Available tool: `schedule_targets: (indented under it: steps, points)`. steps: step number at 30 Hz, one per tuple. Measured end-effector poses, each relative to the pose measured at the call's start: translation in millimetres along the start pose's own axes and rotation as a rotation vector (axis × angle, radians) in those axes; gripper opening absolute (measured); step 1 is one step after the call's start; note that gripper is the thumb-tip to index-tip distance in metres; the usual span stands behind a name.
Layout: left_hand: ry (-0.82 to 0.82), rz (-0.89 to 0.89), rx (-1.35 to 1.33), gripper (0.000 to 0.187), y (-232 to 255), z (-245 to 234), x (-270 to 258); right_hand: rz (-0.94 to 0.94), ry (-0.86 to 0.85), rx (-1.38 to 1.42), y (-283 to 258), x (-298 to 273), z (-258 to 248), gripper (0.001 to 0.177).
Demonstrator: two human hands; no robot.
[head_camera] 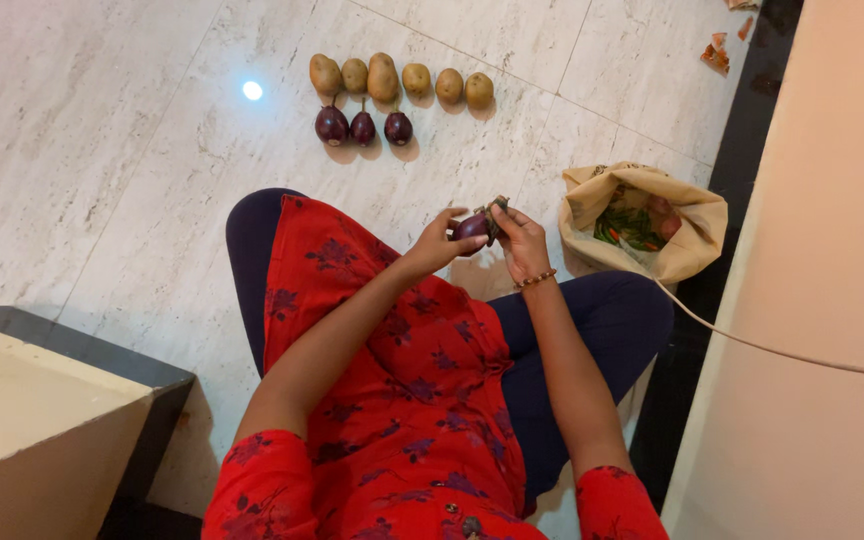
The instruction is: The person sits on the floor and peels the skin off several eggplants using a small knife. They place the peeled eggplants in a row on the floor next to a line of potatoes. The person also handles an onion and a cloth during the process.
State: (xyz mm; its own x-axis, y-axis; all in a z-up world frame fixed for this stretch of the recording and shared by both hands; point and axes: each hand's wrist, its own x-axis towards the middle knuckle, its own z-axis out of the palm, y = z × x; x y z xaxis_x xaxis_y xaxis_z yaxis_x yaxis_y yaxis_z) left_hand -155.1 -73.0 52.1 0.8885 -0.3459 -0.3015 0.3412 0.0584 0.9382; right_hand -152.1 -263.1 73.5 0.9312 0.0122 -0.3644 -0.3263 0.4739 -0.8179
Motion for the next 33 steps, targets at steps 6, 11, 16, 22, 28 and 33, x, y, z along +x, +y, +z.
schedule_targets:
  steps: [6, 11, 16, 22, 28, 33]
  points:
    - [-0.028, -0.17, -0.448, 0.076, 6, -1, 1, -0.057, 0.001, 0.051, -3, 4, 3, 0.019]
    - [0.013, 0.006, -0.175, 0.075, -1, 2, -3, -0.068, 0.014, -0.013, 1, 2, 4, 0.02]
    - [-0.007, -0.002, -0.172, 0.07, -5, 5, -4, -0.077, 0.021, -0.026, 4, 2, 2, 0.02]
    - [0.003, -0.08, -0.251, 0.068, 1, 8, -7, -0.058, 0.063, -0.031, 5, 4, -1, 0.021]
    - [-0.074, -0.129, -0.314, 0.066, 13, 6, -12, -0.037, 0.009, 0.038, -5, 2, 2, 0.021]
    - [-0.077, -0.224, -0.27, 0.095, 22, -9, -12, -0.055, -0.117, 0.07, -10, -1, 8, 0.019]
